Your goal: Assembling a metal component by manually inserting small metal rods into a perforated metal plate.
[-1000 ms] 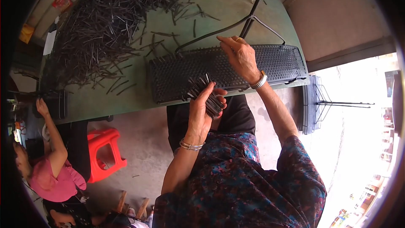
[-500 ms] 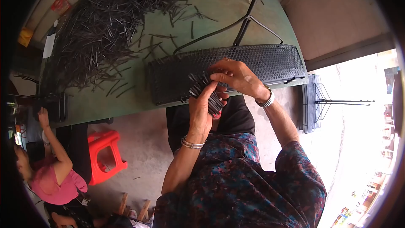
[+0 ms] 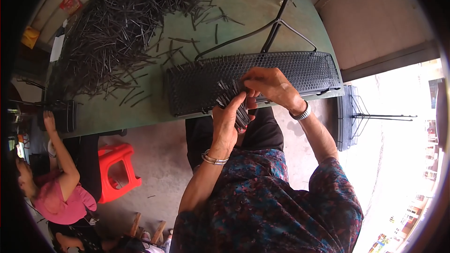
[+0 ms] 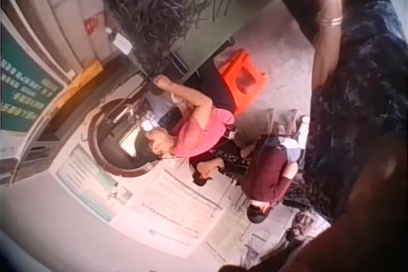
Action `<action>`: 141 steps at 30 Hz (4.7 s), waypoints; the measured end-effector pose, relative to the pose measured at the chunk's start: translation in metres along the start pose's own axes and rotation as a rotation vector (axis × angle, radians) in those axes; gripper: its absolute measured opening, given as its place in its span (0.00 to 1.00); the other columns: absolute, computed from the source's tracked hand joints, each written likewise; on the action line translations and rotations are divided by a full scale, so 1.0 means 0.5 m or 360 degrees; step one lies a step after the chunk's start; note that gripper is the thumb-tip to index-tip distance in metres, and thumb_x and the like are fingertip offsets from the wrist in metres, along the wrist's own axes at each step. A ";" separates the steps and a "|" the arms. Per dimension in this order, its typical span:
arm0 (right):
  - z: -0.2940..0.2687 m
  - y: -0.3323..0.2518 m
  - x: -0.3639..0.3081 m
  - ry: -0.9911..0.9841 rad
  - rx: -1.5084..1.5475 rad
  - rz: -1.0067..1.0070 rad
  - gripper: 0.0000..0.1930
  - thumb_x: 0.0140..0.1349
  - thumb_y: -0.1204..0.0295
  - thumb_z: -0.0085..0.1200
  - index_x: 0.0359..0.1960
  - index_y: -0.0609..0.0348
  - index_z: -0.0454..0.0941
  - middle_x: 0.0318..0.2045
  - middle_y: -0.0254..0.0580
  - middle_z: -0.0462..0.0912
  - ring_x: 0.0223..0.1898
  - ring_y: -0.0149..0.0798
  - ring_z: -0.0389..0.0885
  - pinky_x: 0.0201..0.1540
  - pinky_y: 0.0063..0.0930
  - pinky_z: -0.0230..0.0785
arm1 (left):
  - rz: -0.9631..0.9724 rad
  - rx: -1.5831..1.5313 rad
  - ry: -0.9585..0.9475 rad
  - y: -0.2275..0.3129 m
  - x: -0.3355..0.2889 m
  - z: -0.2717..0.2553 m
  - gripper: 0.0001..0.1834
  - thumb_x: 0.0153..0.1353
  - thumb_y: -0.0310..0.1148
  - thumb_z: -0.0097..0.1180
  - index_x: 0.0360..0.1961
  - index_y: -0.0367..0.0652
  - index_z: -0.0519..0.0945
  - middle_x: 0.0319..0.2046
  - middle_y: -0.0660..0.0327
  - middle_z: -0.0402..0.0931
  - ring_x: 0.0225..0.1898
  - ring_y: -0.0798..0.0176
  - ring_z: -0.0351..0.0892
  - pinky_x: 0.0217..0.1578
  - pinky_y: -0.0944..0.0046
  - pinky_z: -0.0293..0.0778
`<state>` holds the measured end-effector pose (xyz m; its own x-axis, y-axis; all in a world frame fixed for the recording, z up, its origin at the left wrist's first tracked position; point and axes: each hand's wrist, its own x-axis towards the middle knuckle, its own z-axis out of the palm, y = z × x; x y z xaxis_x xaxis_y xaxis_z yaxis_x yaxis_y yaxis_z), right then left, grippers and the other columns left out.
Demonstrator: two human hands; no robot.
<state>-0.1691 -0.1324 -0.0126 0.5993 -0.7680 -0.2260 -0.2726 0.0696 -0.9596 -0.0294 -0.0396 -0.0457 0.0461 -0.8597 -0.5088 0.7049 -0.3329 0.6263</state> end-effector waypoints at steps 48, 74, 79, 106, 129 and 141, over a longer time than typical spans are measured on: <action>-0.102 0.048 0.105 0.0872 -0.0794 -0.0748 0.06 0.62 0.76 0.53 0.38 0.66 0.76 0.29 0.44 0.81 0.29 0.34 0.84 0.33 0.26 0.72 | -0.0278 -0.0519 -0.0233 -0.034 0.009 -0.022 0.18 0.65 0.38 0.53 0.52 0.40 0.73 0.41 0.50 0.78 0.43 0.51 0.81 0.44 0.52 0.79; -0.093 0.087 0.102 0.0617 -0.1069 -0.1058 0.07 0.60 0.76 0.55 0.40 0.61 0.77 0.31 0.46 0.79 0.33 0.47 0.80 0.36 0.34 0.72 | -0.0171 -0.0331 -0.0165 -0.027 -0.002 -0.018 0.15 0.66 0.40 0.52 0.48 0.41 0.74 0.38 0.51 0.81 0.30 0.64 0.81 0.29 0.66 0.78; -0.069 0.098 0.100 0.0764 -0.1119 -0.1063 0.06 0.60 0.78 0.54 0.38 0.62 0.76 0.30 0.45 0.78 0.32 0.46 0.80 0.35 0.33 0.72 | -0.0183 -0.0324 -0.0108 -0.032 0.001 -0.026 0.13 0.66 0.39 0.54 0.45 0.41 0.76 0.34 0.54 0.80 0.30 0.65 0.80 0.29 0.65 0.78; -0.056 0.090 0.063 0.1101 -0.1405 -0.0836 0.11 0.61 0.69 0.55 0.43 0.58 0.81 0.33 0.43 0.80 0.33 0.46 0.79 0.36 0.35 0.69 | -0.0143 -0.0258 -0.0078 -0.030 -0.002 -0.006 0.09 0.63 0.36 0.57 0.40 0.42 0.78 0.31 0.56 0.81 0.29 0.63 0.81 0.28 0.64 0.78; -0.036 0.024 -0.033 -0.0029 -0.0191 0.0010 0.10 0.61 0.70 0.54 0.36 0.67 0.79 0.24 0.39 0.81 0.27 0.28 0.79 0.31 0.22 0.71 | 0.0040 0.0179 -0.0077 -0.042 -0.006 0.035 0.13 0.60 0.36 0.59 0.41 0.38 0.81 0.32 0.58 0.83 0.29 0.65 0.83 0.25 0.68 0.77; -0.098 0.026 0.013 0.1059 -0.0697 -0.0647 0.06 0.63 0.76 0.51 0.39 0.65 0.77 0.24 0.40 0.84 0.29 0.30 0.83 0.33 0.22 0.71 | -0.0289 -0.0254 -0.0147 -0.062 0.017 0.020 0.12 0.64 0.36 0.54 0.44 0.40 0.75 0.40 0.49 0.80 0.40 0.51 0.82 0.39 0.50 0.80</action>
<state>-0.2056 -0.1675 -0.0181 0.1886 -0.9002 0.3926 -0.4789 -0.4333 -0.7635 -0.0579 -0.0408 -0.0634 -0.1510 -0.8254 -0.5439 0.7988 -0.4260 0.4247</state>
